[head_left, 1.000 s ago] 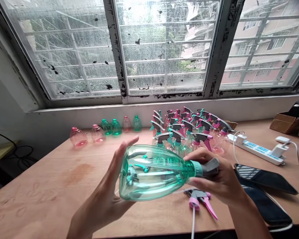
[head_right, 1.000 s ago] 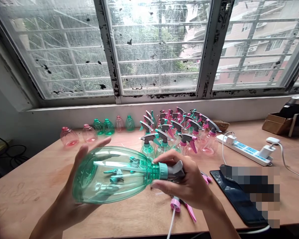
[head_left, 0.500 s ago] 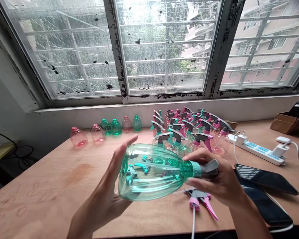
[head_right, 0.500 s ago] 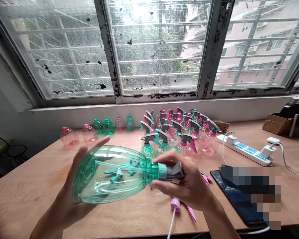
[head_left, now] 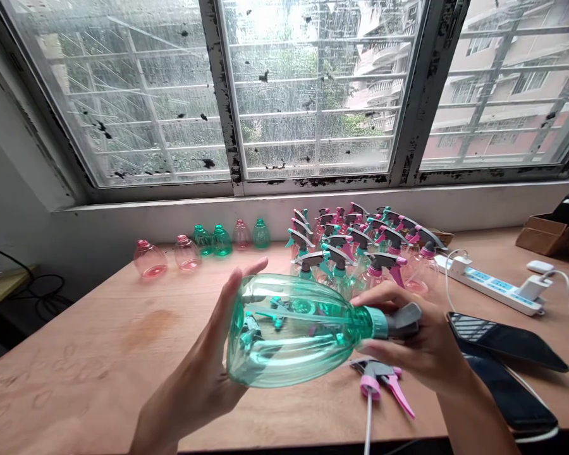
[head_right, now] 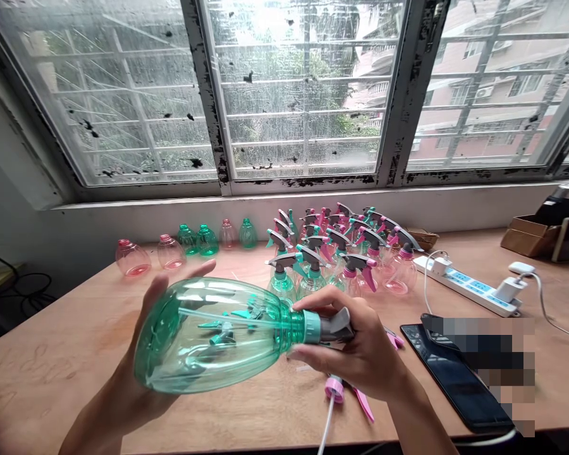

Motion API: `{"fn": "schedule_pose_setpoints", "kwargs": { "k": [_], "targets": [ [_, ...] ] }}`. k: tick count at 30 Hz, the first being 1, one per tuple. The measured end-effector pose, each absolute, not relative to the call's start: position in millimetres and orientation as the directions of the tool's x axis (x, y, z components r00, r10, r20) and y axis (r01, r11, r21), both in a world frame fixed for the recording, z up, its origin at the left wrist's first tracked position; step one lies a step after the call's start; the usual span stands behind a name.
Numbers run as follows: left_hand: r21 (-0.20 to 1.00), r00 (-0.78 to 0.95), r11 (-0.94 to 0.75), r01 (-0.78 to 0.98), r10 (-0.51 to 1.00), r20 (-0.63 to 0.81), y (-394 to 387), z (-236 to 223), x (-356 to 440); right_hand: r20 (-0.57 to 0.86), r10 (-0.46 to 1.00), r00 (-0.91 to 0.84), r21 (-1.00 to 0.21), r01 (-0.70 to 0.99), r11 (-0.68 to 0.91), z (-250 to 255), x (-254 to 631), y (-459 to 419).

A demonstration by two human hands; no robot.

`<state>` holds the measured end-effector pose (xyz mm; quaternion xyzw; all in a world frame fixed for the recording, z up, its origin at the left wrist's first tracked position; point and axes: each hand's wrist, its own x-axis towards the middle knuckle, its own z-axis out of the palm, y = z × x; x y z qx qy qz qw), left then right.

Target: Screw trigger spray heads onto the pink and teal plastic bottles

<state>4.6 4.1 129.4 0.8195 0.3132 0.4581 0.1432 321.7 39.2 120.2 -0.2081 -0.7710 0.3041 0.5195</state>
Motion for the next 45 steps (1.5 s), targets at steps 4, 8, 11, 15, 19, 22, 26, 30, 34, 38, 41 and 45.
{"fn": "schedule_pose_setpoints", "kwargs": {
  "k": [4, 8, 11, 15, 19, 22, 26, 30, 34, 38, 41, 45],
  "targets": [
    [0.518, 0.41, -0.746, 0.419, 0.664, 0.625, 3, 127, 5, 0.701, 0.634, -0.326, -0.665, 0.022, 0.746, 121, 321, 39],
    [0.594, 0.394, -0.705, 0.387, 0.709, 0.585, 1, 128, 5, 0.699, 0.629, -0.34, -0.66, 0.032, 0.751, 121, 319, 38],
    [0.591, 0.391, -0.706, 0.389, 0.708, 0.588, 1, 131, 6, 0.695, 0.642, -0.323, -0.672, 0.027, 0.74, 121, 318, 38],
    [0.515, 0.41, -0.749, 0.418, 0.661, 0.628, 1, 135, 6, 0.686, 0.635, -0.354, -0.675, 0.014, 0.738, 119, 319, 40],
    [0.462, 0.427, -0.767, 0.446, 0.636, 0.643, 1, 134, 7, 0.684, 0.663, -0.304, -0.699, -0.017, 0.714, 115, 317, 40],
    [0.528, 0.41, -0.741, 0.414, 0.67, 0.619, 1, 131, 6, 0.677, 0.677, -0.29, -0.714, -0.035, 0.699, 114, 316, 38],
    [0.582, 0.394, -0.711, 0.395, 0.703, 0.592, 1, 130, 5, 0.668, 0.698, -0.259, -0.733, -0.066, 0.677, 114, 313, 36],
    [0.534, 0.4, -0.724, 0.436, 0.688, 0.606, 1, 134, 3, 0.656, 0.718, -0.233, -0.751, -0.099, 0.653, 115, 311, 36],
    [0.528, 0.385, -0.722, 0.446, 0.688, 0.615, 1, 136, 2, 0.662, 0.687, -0.3, -0.736, -0.09, 0.671, 117, 314, 39],
    [0.514, 0.369, -0.726, 0.457, 0.681, 0.633, 2, 134, 0, 0.669, 0.67, -0.322, -0.726, -0.091, 0.682, 120, 316, 40],
    [0.489, 0.33, -0.711, 0.505, 0.683, 0.652, 3, 130, -3, 0.683, 0.673, -0.286, -0.715, -0.071, 0.695, 119, 317, 39],
    [0.524, 0.296, -0.687, 0.504, 0.707, 0.642, 5, 128, -5, 0.705, 0.657, -0.268, -0.679, 0.012, 0.734, 115, 318, 37]
  ]
}}
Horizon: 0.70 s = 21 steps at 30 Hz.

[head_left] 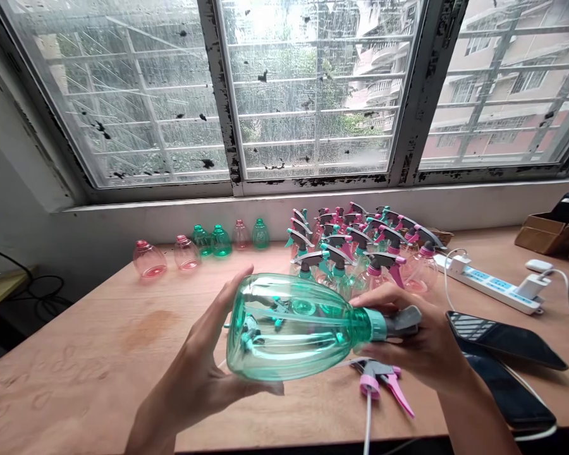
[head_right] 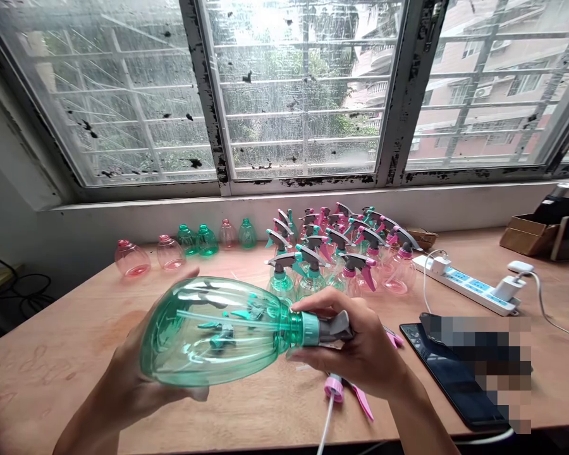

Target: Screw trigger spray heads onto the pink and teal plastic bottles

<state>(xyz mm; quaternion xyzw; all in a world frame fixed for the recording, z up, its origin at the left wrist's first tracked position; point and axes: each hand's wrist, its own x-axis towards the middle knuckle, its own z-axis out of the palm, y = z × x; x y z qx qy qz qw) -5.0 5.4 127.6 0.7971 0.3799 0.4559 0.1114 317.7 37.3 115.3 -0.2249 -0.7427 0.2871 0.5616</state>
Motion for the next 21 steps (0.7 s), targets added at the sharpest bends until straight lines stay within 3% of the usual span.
{"fn": "schedule_pose_setpoints", "kwargs": {
  "k": [7, 14, 21],
  "targets": [
    [0.618, 0.254, -0.567, 0.544, 0.814, 0.523, 5, 144, 5, 0.753, 0.601, -0.267, -0.602, 0.087, 0.793, 116, 316, 40],
    [0.659, 0.318, -0.536, 0.527, 0.844, 0.432, 3, 151, 7, 0.748, 0.621, -0.236, -0.628, 0.054, 0.777, 116, 313, 40],
    [0.523, 0.255, -0.559, 0.644, 0.801, 0.542, 5, 129, -2, 0.718, 0.648, -0.252, -0.667, 0.014, 0.745, 116, 318, 40]
  ]
}}
